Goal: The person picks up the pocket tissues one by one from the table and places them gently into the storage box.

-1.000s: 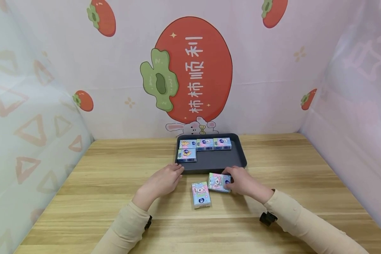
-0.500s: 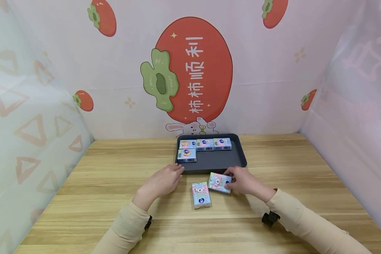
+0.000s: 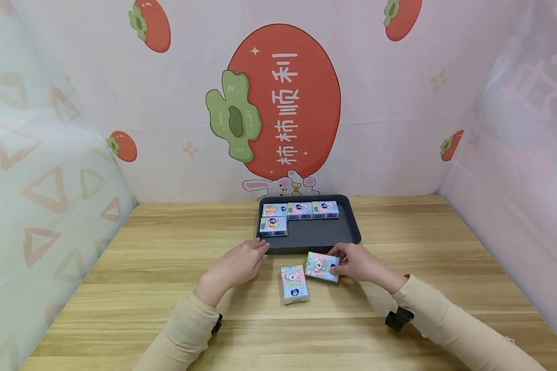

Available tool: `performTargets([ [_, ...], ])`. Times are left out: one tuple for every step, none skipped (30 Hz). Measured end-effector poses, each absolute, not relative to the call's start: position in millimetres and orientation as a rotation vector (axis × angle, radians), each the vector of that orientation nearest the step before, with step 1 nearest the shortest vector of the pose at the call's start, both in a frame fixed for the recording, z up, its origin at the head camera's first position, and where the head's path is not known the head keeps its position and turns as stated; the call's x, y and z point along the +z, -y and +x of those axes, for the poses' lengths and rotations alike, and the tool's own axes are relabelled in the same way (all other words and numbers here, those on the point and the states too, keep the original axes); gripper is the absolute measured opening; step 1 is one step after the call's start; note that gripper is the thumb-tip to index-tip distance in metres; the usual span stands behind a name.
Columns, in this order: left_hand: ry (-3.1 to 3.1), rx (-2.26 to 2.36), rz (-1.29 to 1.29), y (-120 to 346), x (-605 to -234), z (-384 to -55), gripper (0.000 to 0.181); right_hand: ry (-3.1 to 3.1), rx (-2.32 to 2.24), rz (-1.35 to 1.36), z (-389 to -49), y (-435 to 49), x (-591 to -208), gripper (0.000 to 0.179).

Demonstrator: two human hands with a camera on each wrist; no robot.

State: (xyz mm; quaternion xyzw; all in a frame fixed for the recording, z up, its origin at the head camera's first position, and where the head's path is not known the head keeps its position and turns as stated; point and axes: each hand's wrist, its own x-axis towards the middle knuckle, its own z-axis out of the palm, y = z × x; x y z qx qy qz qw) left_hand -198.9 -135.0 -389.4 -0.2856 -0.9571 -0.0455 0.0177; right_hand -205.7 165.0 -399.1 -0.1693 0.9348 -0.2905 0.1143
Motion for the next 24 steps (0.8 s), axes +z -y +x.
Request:
performTargets([
  [2.973, -0.144, -0.889, 135.1, -389.6, -199.2, 0.035, -2.739, -0.864, -0.502, -205.9, -165.8, -398.9, 0.031],
  [2.972, -0.144, -0.891, 135.1, -389.7, -199.4, 0.035, -2.737, -0.877, -0.507, -206.1, -166.5, -398.6, 0.03],
  [2.971, -0.146, -0.891, 135.2, -389.8, -199.7, 0.035, -2.736, -0.888, -0.511, -206.1, -167.2, -398.3, 0.03],
  [2.971, -0.145, -0.892, 135.3, -389.6, -199.5, 0.035, -2.734, -0.9, -0.514, -206.1, -167.7, -398.0, 0.029],
  [2.969, -0.142, -0.894, 135.3, -389.8, -199.7, 0.035, -2.731, -0.912, -0.515, -206.0, -168.2, -397.7, 0.028],
  [2.97, -0.141, -0.894, 135.4, -389.9, -199.9, 0.035, -2.728, -0.922, -0.511, -206.1, -168.7, -397.5, 0.028],
  [2.971, -0.139, -0.894, 135.4, -389.8, -199.7, 0.035, -2.724, -0.932, -0.505, -206.0, -169.1, -397.4, 0.027],
  [2.972, -0.135, -0.894, 135.4, -389.7, -199.5, 0.035, -2.719, -0.943, -0.494, -206.0, -169.3, -397.2, 0.027],
  [2.973, -0.133, -0.894, 135.5, -389.7, -199.5, 0.035, -2.717, -0.952, -0.481, -206.0, -169.4, -397.1, 0.027],
  [2.974, -0.13, -0.894, 135.4, -389.5, -199.4, 0.036, -2.715, -0.96, -0.469, -206.1, -169.6, -397.0, 0.027],
  [2.974, -0.128, -0.893, 135.5, -389.6, -199.4, 0.036, -2.713, -0.967, -0.455, -206.0, -169.6, -396.6, 0.027],
  [2.976, -0.128, -0.892, 135.5, -389.5, -199.3, 0.036, -2.712, -0.975, -0.441, -205.9, -169.6, -396.2, 0.028],
  [2.975, -0.126, -0.892, 135.5, -389.3, -199.2, 0.036, -2.713, -0.985, -0.419, -205.8, -169.4, -395.8, 0.028],
  [2.974, -0.124, -0.893, 135.5, -389.4, -199.2, 0.036, -2.716, -0.992, -0.406, -205.8, -169.5, -395.4, 0.028],
  [2.973, -0.125, -0.894, 135.4, -389.3, -199.2, 0.036, -2.718, -1.005, -0.395, -205.8, -169.5, -395.0, 0.027],
  [2.971, -0.125, -0.895, 135.4, -389.3, -199.1, 0.036, -2.717, -1.022, -0.385, -205.8, -169.6, -394.6, 0.027],
  [2.969, -0.125, -0.896, 135.4, -389.2, -199.1, 0.036, -2.719, -1.039, -0.367, -205.9, -169.5, -394.3, 0.026],
  [2.969, -0.127, -0.897, 135.3, -389.1, -199.0, 0.036, -2.724, -1.055, -0.361, -206.0, -169.6, -394.2, 0.026],
  [2.968, -0.13, -0.898, 135.2, -389.0, -199.0, 0.035, -2.729, -1.072, -0.352, -206.1, -169.7, -394.1, 0.026],
  [2.97, -0.134, -0.898, 135.1, -388.8, -198.9, 0.035, -2.736, -1.083, -0.357, -206.2, -170.0, -394.0, 0.026],
  [2.972, -0.138, -0.896, 135.0, -388.6, -198.8, 0.035, -2.74, -1.099, -0.342, -206.5, -170.0, -394.0, 0.026],
  [2.976, -0.142, -0.893, 134.9, -388.4, -198.6, 0.035, -2.742, -1.111, -0.332, -206.8, -170.3, -394.3, 0.026],
  [2.98, -0.144, -0.89, 134.9, -388.2, -198.5, 0.036, -2.746, -1.12, -0.321, -207.1, -170.4, -394.3, 0.027],
  [2.984, -0.149, -0.886, 134.8, -388.1, -198.4, 0.036, -2.747, -1.129, -0.321, -207.4, -170.9, -394.3, 0.028],
])
